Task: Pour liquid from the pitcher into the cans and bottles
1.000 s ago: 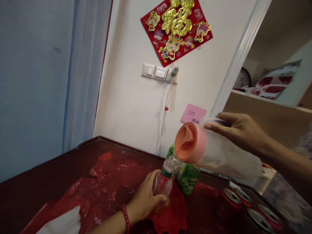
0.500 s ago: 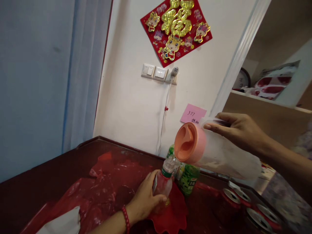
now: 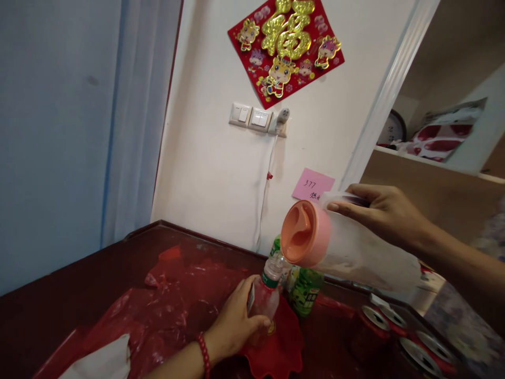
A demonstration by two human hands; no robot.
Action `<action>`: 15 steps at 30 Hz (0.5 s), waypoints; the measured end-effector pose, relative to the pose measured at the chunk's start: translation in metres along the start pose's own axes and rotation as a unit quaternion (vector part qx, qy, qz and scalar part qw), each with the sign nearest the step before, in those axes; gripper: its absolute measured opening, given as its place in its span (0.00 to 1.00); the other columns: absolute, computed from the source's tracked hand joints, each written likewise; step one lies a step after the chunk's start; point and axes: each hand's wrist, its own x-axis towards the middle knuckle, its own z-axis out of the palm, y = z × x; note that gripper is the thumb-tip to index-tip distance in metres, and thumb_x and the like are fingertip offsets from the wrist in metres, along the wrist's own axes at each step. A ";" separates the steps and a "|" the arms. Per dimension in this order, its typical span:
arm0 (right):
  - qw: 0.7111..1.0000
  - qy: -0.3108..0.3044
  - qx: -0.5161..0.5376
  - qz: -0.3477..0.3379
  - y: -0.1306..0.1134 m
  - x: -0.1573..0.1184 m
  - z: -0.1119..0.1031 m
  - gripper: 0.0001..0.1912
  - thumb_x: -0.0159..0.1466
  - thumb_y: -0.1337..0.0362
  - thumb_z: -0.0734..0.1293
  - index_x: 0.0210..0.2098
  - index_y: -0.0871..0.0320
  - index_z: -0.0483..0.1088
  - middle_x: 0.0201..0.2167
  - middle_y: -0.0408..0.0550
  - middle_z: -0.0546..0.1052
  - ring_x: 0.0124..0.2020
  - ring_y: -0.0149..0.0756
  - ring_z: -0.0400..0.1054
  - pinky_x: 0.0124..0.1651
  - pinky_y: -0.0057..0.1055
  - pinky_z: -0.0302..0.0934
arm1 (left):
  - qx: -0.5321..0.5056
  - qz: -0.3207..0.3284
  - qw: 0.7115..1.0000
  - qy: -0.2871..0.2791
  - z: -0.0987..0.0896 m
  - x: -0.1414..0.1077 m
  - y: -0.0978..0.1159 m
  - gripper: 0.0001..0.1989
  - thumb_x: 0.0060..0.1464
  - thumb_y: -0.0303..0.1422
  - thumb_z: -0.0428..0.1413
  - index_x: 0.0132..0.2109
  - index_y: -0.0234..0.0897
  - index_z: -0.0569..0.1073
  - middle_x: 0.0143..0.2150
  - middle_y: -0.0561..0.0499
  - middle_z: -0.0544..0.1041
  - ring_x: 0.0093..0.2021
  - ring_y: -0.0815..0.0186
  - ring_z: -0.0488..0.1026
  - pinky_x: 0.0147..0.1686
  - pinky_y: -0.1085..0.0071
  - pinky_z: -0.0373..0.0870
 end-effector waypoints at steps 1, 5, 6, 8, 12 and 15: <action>1.000 0.001 0.002 0.000 0.001 0.000 0.000 0.35 0.54 0.29 0.68 0.26 0.59 0.72 0.21 0.44 0.63 0.24 0.32 0.54 0.24 0.29 0.46 | 0.000 -0.001 1.000 -0.001 0.000 0.000 0.001 0.40 0.40 0.27 0.61 0.64 0.39 0.65 0.64 0.43 0.70 0.64 0.51 0.65 0.66 0.58 0.57; 1.000 0.003 -0.001 -0.003 0.002 0.000 0.000 0.35 0.53 0.28 0.68 0.24 0.57 0.71 0.20 0.43 0.63 0.24 0.32 0.54 0.23 0.29 0.46 | -0.008 0.004 1.000 -0.004 0.000 -0.001 0.001 0.40 0.41 0.27 0.61 0.64 0.39 0.64 0.64 0.43 0.71 0.64 0.51 0.65 0.66 0.59 0.58; 1.000 0.004 -0.006 -0.006 0.002 0.001 0.000 0.35 0.53 0.28 0.68 0.24 0.57 0.70 0.20 0.43 0.62 0.24 0.32 0.53 0.24 0.29 0.46 | -0.007 0.005 1.000 -0.003 0.000 -0.001 0.001 0.40 0.41 0.27 0.61 0.64 0.38 0.64 0.64 0.43 0.70 0.64 0.51 0.65 0.66 0.59 0.57; 1.000 0.005 -0.011 -0.011 0.002 0.001 0.001 0.34 0.54 0.29 0.68 0.24 0.57 0.70 0.21 0.43 0.62 0.24 0.32 0.53 0.24 0.29 0.46 | -0.001 0.001 1.000 0.000 0.000 0.000 0.000 0.40 0.41 0.27 0.61 0.64 0.38 0.64 0.65 0.43 0.70 0.65 0.51 0.65 0.67 0.59 0.57; 1.000 0.003 -0.014 -0.016 0.002 0.001 0.003 0.34 0.55 0.30 0.68 0.23 0.57 0.68 0.21 0.42 0.61 0.24 0.32 0.52 0.24 0.30 0.46 | 0.003 0.000 1.000 0.001 0.000 0.000 -0.001 0.40 0.41 0.26 0.61 0.64 0.39 0.64 0.64 0.44 0.70 0.64 0.52 0.65 0.66 0.59 0.57; 1.000 -0.003 -0.010 -0.016 0.003 0.001 0.003 0.33 0.55 0.31 0.68 0.24 0.57 0.68 0.21 0.43 0.62 0.24 0.33 0.54 0.25 0.30 0.46 | -0.001 0.008 1.000 0.000 0.000 0.000 0.000 0.39 0.41 0.27 0.62 0.64 0.39 0.65 0.64 0.44 0.71 0.63 0.52 0.66 0.66 0.59 0.58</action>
